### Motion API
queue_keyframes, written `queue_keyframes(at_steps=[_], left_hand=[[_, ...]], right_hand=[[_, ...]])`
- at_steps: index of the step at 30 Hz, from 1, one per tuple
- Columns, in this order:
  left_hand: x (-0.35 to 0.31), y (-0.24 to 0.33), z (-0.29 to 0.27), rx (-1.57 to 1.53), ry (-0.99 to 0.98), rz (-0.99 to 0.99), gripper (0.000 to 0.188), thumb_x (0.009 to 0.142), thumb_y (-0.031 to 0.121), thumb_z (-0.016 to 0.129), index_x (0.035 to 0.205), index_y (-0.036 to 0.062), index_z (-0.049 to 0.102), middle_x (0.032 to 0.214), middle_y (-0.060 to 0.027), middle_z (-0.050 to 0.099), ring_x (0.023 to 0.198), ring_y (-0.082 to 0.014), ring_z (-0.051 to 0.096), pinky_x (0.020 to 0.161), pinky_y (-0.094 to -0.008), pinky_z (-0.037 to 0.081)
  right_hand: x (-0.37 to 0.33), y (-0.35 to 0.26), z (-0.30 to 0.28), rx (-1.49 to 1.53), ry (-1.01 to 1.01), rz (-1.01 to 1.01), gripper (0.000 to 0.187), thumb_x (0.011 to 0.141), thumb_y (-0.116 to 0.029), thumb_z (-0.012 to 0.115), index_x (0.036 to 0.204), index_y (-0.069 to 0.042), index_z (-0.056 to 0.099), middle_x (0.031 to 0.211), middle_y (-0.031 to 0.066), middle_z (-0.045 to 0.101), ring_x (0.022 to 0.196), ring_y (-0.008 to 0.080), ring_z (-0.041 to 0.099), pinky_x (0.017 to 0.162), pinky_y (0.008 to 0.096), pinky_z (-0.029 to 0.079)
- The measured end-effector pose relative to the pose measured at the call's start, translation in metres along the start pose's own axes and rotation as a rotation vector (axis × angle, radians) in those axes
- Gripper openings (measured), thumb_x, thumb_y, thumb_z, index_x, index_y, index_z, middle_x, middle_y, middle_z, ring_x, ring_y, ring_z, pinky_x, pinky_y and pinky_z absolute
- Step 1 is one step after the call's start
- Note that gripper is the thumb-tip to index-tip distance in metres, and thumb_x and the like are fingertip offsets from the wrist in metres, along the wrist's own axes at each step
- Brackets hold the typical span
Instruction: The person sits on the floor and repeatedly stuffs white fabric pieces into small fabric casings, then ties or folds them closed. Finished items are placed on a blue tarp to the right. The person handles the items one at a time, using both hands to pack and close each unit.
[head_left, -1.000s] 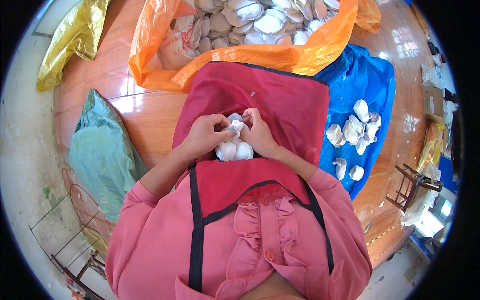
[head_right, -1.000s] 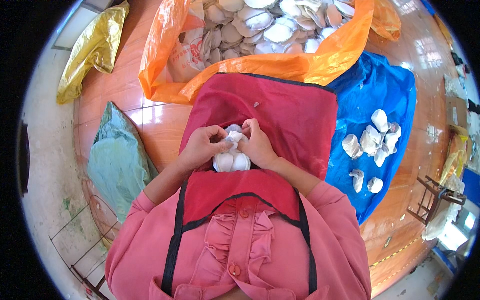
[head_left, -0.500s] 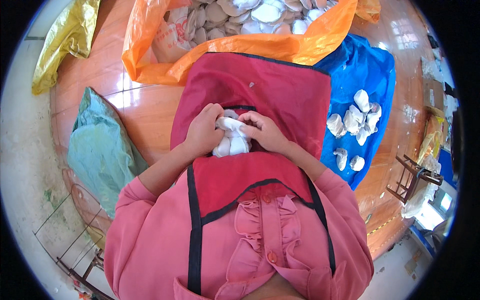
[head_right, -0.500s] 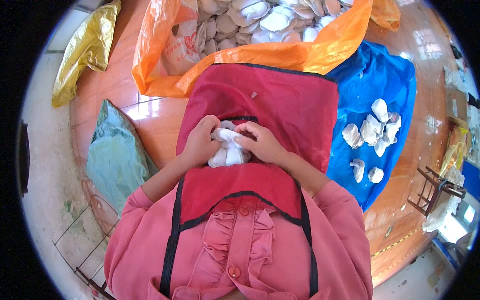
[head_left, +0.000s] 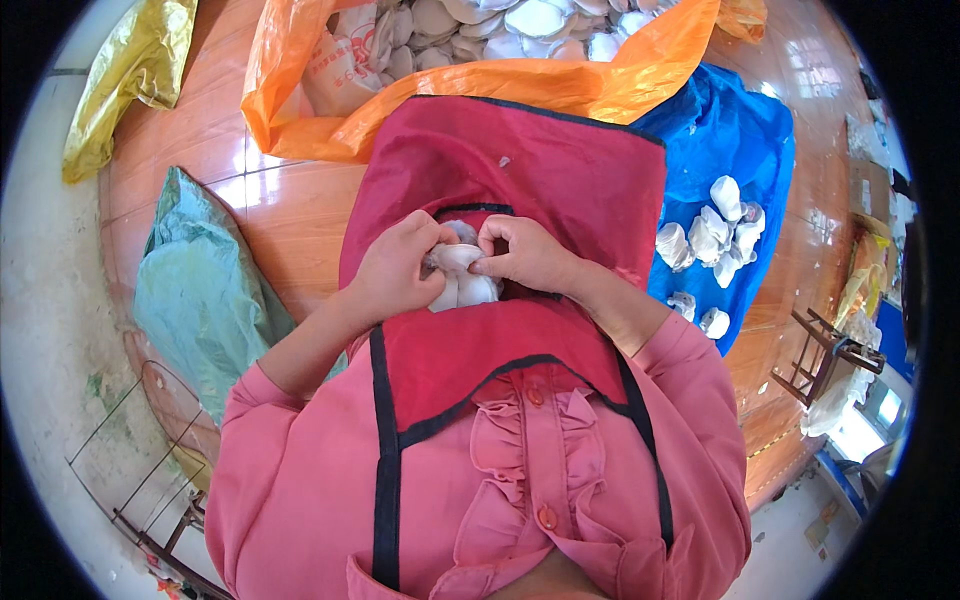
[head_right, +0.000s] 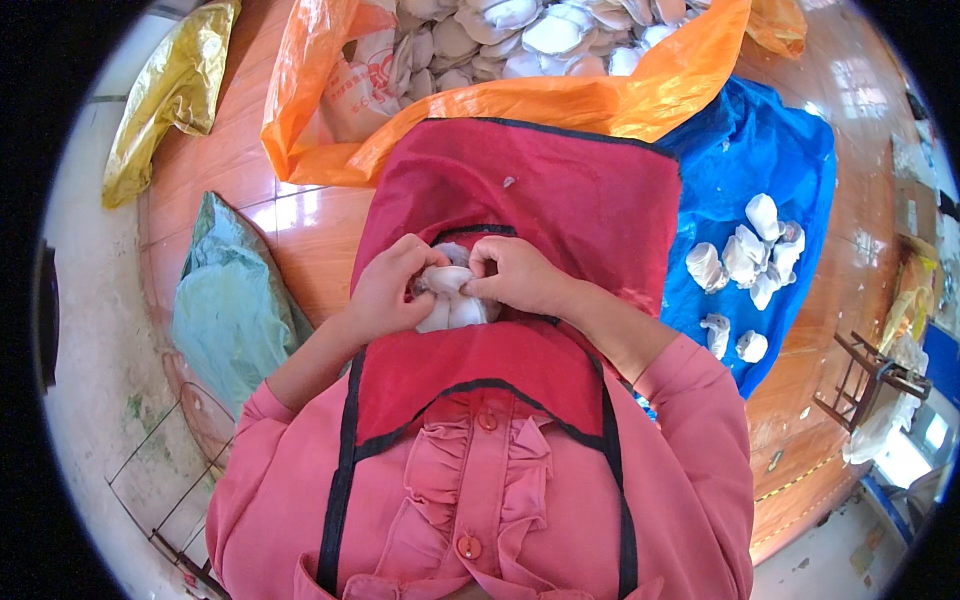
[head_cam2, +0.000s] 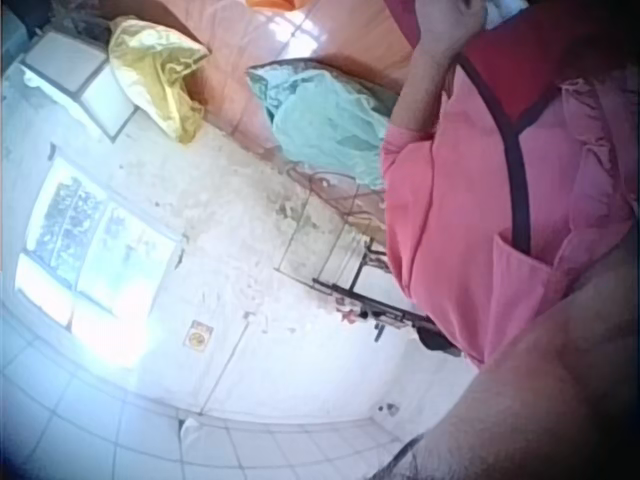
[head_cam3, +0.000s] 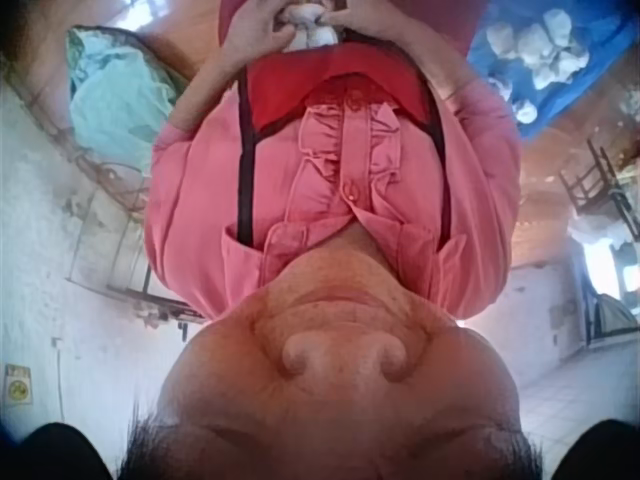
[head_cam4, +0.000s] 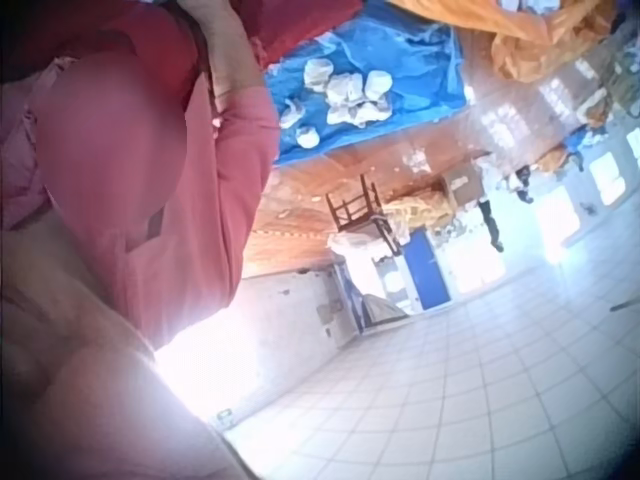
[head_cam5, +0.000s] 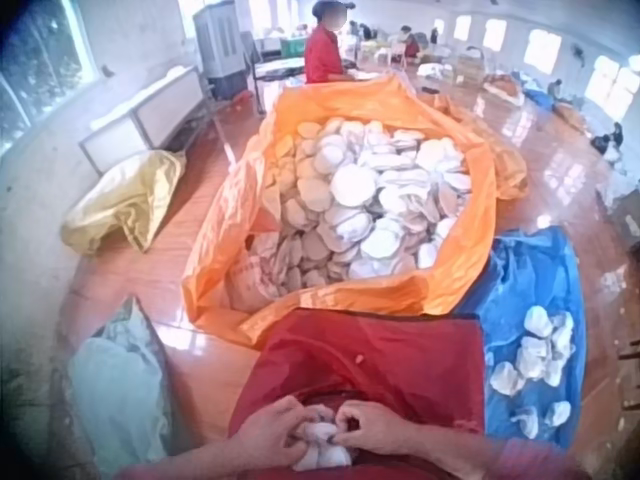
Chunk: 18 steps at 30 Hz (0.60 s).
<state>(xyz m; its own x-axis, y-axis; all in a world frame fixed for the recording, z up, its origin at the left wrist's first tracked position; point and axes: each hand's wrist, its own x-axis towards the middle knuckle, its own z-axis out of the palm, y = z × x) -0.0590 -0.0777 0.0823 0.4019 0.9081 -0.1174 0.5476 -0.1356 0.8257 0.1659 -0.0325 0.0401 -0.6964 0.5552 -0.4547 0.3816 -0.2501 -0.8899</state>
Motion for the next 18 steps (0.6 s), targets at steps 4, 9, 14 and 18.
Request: queue_keyframes(at_steps=[4, 9, 14, 18], left_hand=[[0.002, -0.012, -0.013, -0.315, -0.148, -0.314, 0.018, 0.083, 0.012, 0.071, 0.097, 0.0018, 0.066, 0.085, -0.0060, 0.063, 0.075, -0.0117, 0.061, 0.067, -0.0268, 0.050], [0.011, -0.013, -0.020, -0.273, -0.308, -0.322, 0.021, 0.081, 0.018, 0.073, 0.092, 0.0016, 0.066, 0.079, -0.0082, 0.063, 0.070, -0.0155, 0.060, 0.065, -0.0291, 0.049], [0.012, -0.024, -0.010, -0.007, -0.285, -0.109, 0.023, 0.073, 0.015, 0.074, 0.086, 0.0024, 0.060, 0.079, -0.0110, 0.060, 0.071, -0.0227, 0.060, 0.064, -0.0338, 0.048], [0.012, -0.027, 0.009, 0.110, -0.104, -0.051, 0.021, 0.073, 0.013, 0.068, 0.084, 0.0022, 0.054, 0.080, -0.0153, 0.057, 0.073, -0.0343, 0.059, 0.065, -0.0419, 0.047]], right_hand=[[0.002, -0.004, 0.004, 0.054, 0.022, -0.045, 0.023, 0.077, -0.015, 0.076, 0.086, -0.004, 0.057, 0.079, -0.0002, 0.056, 0.074, 0.0096, 0.052, 0.067, 0.0271, 0.046], [0.006, -0.002, 0.007, -0.139, -0.011, -0.041, 0.024, 0.074, -0.017, 0.073, 0.084, -0.003, 0.057, 0.077, 0.0041, 0.057, 0.071, 0.0127, 0.053, 0.064, 0.0297, 0.045], [0.011, 0.007, 0.021, -0.242, 0.148, -0.139, 0.023, 0.071, -0.019, 0.069, 0.083, -0.002, 0.058, 0.078, 0.0148, 0.061, 0.071, 0.0279, 0.060, 0.062, 0.0388, 0.047], [0.013, 0.015, 0.037, -0.280, 0.387, -0.214, 0.023, 0.072, -0.019, 0.069, 0.083, -0.002, 0.057, 0.077, 0.0143, 0.059, 0.072, 0.0306, 0.060, 0.063, 0.0399, 0.047]])
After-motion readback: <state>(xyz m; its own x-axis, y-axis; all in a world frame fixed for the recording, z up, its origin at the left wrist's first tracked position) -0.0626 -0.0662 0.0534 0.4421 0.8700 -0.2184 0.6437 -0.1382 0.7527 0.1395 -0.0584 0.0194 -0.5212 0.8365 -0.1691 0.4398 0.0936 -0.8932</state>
